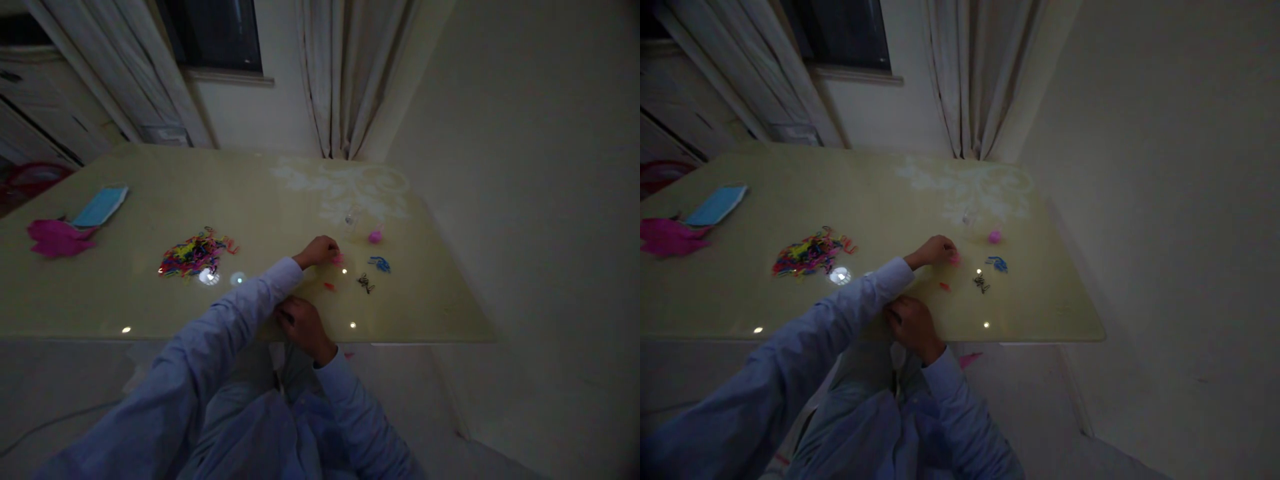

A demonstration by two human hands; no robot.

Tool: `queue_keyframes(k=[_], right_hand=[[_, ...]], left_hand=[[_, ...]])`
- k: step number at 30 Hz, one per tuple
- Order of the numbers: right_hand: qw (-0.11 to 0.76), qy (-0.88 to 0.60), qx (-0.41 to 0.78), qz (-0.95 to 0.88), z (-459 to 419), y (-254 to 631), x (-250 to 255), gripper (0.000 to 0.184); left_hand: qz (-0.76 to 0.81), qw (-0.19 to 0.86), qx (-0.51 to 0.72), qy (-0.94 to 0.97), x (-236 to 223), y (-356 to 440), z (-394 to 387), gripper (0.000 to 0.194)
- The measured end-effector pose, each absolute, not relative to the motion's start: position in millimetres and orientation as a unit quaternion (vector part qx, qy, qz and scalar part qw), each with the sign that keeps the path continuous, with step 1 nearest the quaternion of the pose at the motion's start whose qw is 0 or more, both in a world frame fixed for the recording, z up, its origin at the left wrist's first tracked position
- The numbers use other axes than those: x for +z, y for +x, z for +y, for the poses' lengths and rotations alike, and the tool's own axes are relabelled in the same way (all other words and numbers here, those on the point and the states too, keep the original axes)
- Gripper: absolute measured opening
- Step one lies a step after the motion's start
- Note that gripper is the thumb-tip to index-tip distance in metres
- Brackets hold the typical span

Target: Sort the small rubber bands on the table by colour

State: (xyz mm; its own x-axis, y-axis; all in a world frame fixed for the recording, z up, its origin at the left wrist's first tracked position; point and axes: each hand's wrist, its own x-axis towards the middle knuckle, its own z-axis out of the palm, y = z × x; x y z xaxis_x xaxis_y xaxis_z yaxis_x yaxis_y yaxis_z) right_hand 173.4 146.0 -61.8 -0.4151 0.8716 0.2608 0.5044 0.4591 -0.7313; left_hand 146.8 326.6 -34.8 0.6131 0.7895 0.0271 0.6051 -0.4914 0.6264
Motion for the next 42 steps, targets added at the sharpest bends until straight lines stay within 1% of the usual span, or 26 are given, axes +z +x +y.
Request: queue_keyframes(k=[5, 10, 13, 17, 22, 25, 27, 31, 33, 35, 37, 40, 42], right_hand=[[0.326, -0.434, 0.284, -0.790, 145.7, 173.4, -64.2, 0.015], [0.334, -0.435, 0.280, -0.788, 146.0, 174.1, -65.4, 0.015], [0.338, -0.435, 0.283, -0.785, 146.1, 175.4, -64.0, 0.014], [0.338, -0.446, 0.286, -0.778, 146.2, 176.4, -62.3, 0.013], [0.340, -0.458, 0.284, -0.771, 145.8, 175.8, -62.1, 0.014], [0.344, -0.460, 0.285, -0.768, 145.3, 175.8, -62.2, 0.014], [0.347, -0.457, 0.287, -0.767, 145.1, 175.9, -61.8, 0.013], [0.342, -0.454, 0.284, -0.772, 144.8, 176.4, -60.5, 0.014], [0.345, -0.452, 0.283, -0.772, 144.9, 177.0, -59.6, 0.015], [0.354, -0.446, 0.290, -0.769, 145.4, 177.8, -58.4, 0.016], [0.362, -0.443, 0.300, -0.763, 146.4, 178.8, -56.8, 0.016], [0.371, -0.450, 0.327, -0.743, 149.7, 180.9, -53.5, 0.017], [0.372, -0.462, 0.354, -0.723, 153.5, 182.4, -50.6, 0.018]], left_hand=[[0.391, 0.312, 0.177, 0.847, -35.7, 138.0, 328.4, 0.022], [0.389, 0.376, 0.234, 0.808, -30.9, 124.1, 324.5, 0.025], [0.367, 0.410, 0.241, 0.800, -28.2, 115.9, 319.0, 0.026], [0.349, 0.418, 0.234, 0.805, -29.9, 115.4, 314.2, 0.029], [0.357, 0.402, 0.242, 0.807, -35.4, 125.5, 316.6, 0.023], [0.354, 0.402, 0.271, 0.800, -31.2, 122.0, 318.2, 0.023], [0.363, 0.422, 0.295, 0.776, -25.7, 112.4, 316.5, 0.025], [0.419, 0.454, 0.372, 0.693, -18.4, 78.7, 297.5, 0.030], [0.456, 0.433, 0.412, 0.660, -19.5, 57.2, 278.5, 0.030], [0.487, 0.401, 0.425, 0.650, -23.4, 34.3, 254.3, 0.031], [0.511, 0.355, 0.436, 0.650, -28.7, 11.2, 227.9, 0.027], [0.540, 0.282, 0.422, 0.671, -38.2, -22.1, 191.7, 0.022], [0.542, 0.253, 0.412, 0.687, -45.2, -41.5, 173.6, 0.020]])
